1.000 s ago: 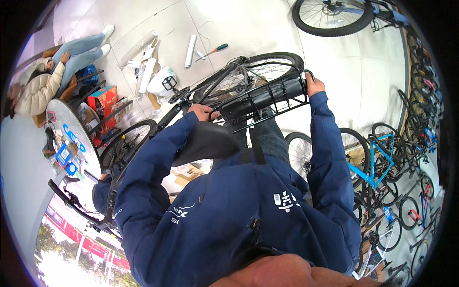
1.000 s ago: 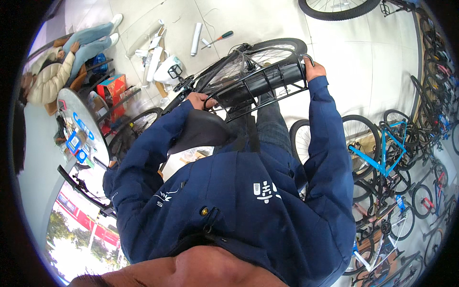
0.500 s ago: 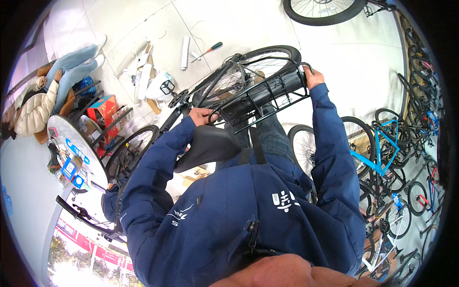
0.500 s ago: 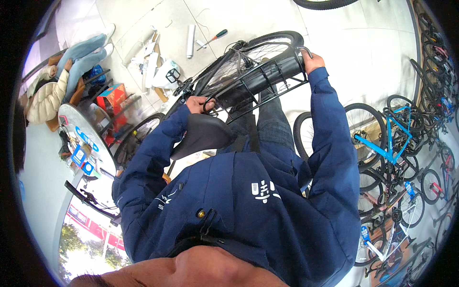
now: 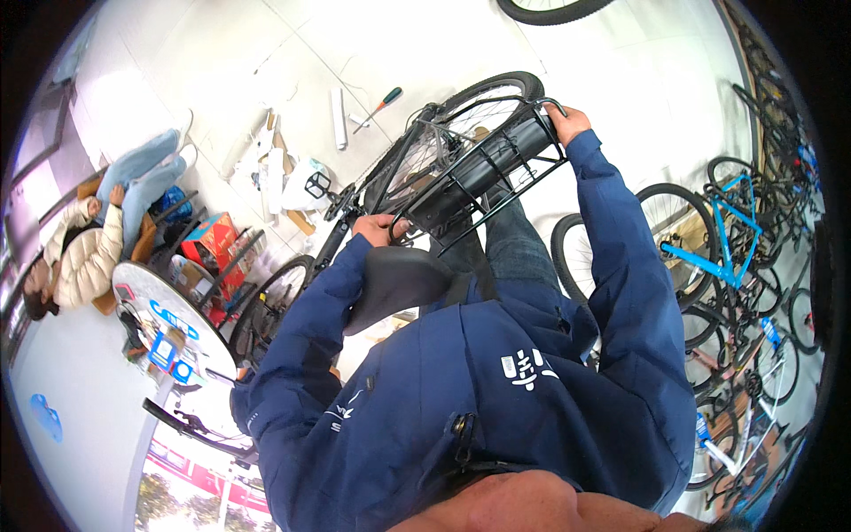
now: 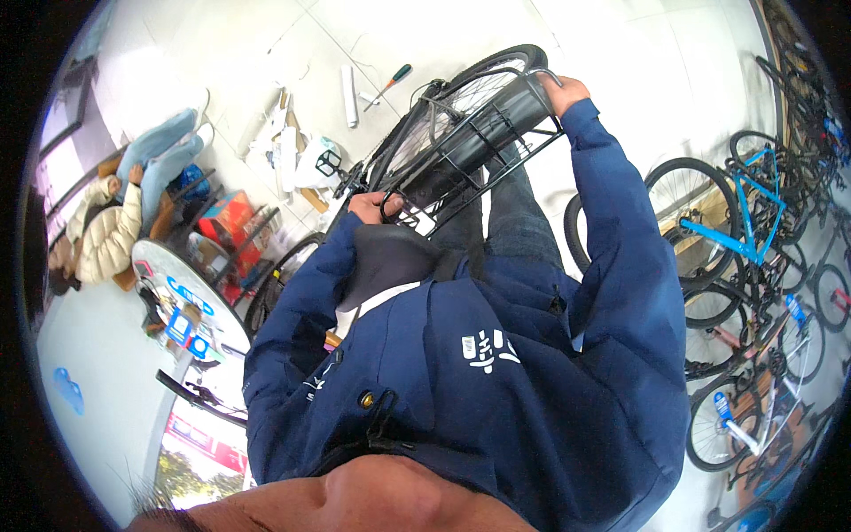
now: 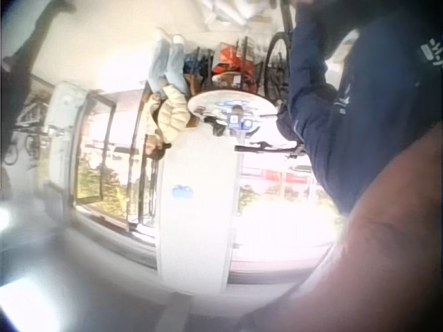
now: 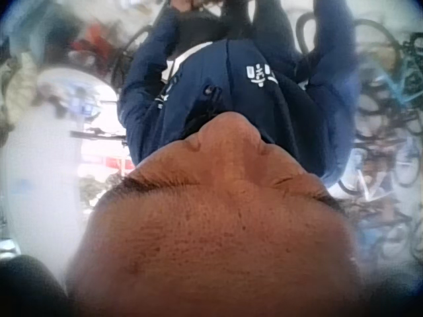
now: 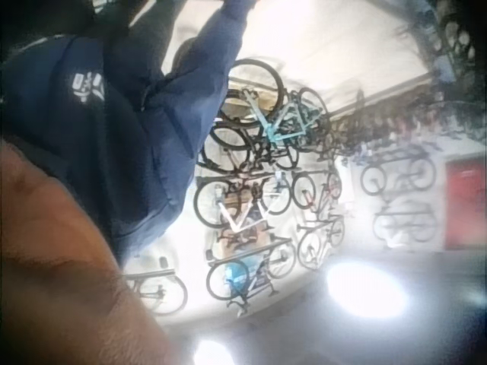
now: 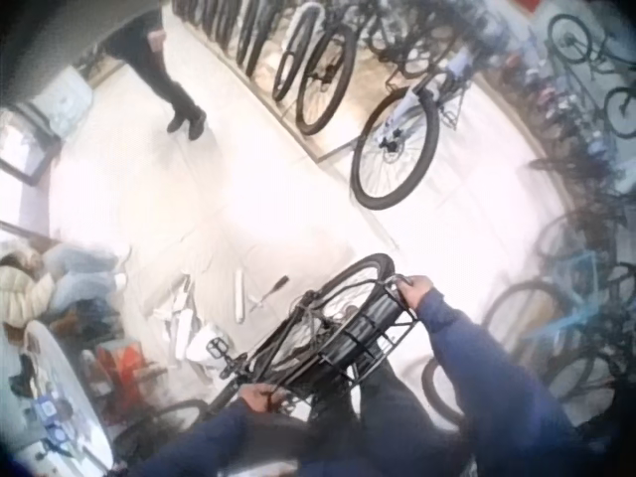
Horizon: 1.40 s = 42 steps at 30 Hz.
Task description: The person attaches a rear rack to a bicycle, secures it with a screwdriver, and then unpacks a mudguard from plastic packaging. The person positions the mudguard near the rear wheel but does not complete its installation.
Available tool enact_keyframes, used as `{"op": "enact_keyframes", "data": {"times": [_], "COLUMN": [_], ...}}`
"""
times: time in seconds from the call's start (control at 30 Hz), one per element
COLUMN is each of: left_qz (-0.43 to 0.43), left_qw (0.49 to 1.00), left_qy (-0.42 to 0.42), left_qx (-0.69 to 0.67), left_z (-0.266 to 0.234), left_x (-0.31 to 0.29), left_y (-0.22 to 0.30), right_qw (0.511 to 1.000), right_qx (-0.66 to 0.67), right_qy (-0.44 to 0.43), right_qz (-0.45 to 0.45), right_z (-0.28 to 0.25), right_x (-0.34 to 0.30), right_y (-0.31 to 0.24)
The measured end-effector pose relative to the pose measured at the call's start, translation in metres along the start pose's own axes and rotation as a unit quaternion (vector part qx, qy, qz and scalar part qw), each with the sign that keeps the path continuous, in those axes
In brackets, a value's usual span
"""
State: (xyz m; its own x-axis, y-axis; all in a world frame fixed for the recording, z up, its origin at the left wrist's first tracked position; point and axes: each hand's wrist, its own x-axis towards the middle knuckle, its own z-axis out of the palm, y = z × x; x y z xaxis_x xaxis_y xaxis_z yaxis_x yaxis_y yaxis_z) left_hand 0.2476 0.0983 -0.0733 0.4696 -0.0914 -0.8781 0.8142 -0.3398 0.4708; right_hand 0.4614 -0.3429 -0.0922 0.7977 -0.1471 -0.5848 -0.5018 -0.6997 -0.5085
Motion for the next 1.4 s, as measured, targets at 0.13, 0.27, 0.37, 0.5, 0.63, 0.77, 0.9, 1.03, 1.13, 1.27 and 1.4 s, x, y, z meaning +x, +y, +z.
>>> {"op": "enact_keyframes", "data": {"times": [0.13,0.27,0.37,0.5,0.63,0.77,0.9,1.03,1.13,1.27,1.4], "left_qz": [0.015,0.043,-0.009,-0.018,0.005,0.012,0.061,0.053,0.076,0.003,0.017], "left_qw": [0.996,0.994,0.995,0.999,0.999,0.997,0.997,0.997,0.996,0.997,1.000], "left_qy": [-0.039,-0.039,-0.026,-0.010,-0.010,-0.017,-0.023,-0.051,-0.019,0.012,-0.006], "left_qx": [-0.082,-0.096,-0.093,-0.026,-0.037,-0.071,-0.038,0.008,0.039,0.078,0.006], "left_z": [-0.002,-0.002,0.001,0.000,0.002,0.004,-0.001,-0.005,-0.002,0.001,0.002], "left_x": [0.002,0.005,0.004,-0.001,-0.006,-0.005,0.001,0.003,-0.001,-0.005,-0.002], "left_y": [-0.004,-0.008,-0.005,0.007,0.013,0.007,0.003,0.008,0.013,0.014,0.006], "right_qw": [1.000,1.000,0.999,0.999,0.999,0.998,0.998,0.999,0.998,0.999,0.999], "right_qx": [-0.023,0.004,0.017,0.012,0.004,-0.027,-0.024,0.000,-0.033,-0.002,-0.010], "right_qy": [0.004,0.006,0.011,0.021,0.013,0.023,0.023,0.026,0.021,0.027,0.035], "right_qz": [-0.012,-0.024,-0.025,-0.034,-0.048,-0.045,-0.051,-0.039,-0.041,-0.038,-0.041], "right_z": [0.000,0.003,0.007,0.010,0.007,0.004,0.003,0.002,0.003,0.005,0.005], "right_x": [-0.003,-0.002,-0.001,0.002,0.001,-0.001,-0.003,-0.004,-0.003,-0.003,-0.004], "right_y": [-0.003,0.000,0.003,0.005,0.003,0.000,-0.002,-0.003,-0.003,-0.003,-0.002]}}
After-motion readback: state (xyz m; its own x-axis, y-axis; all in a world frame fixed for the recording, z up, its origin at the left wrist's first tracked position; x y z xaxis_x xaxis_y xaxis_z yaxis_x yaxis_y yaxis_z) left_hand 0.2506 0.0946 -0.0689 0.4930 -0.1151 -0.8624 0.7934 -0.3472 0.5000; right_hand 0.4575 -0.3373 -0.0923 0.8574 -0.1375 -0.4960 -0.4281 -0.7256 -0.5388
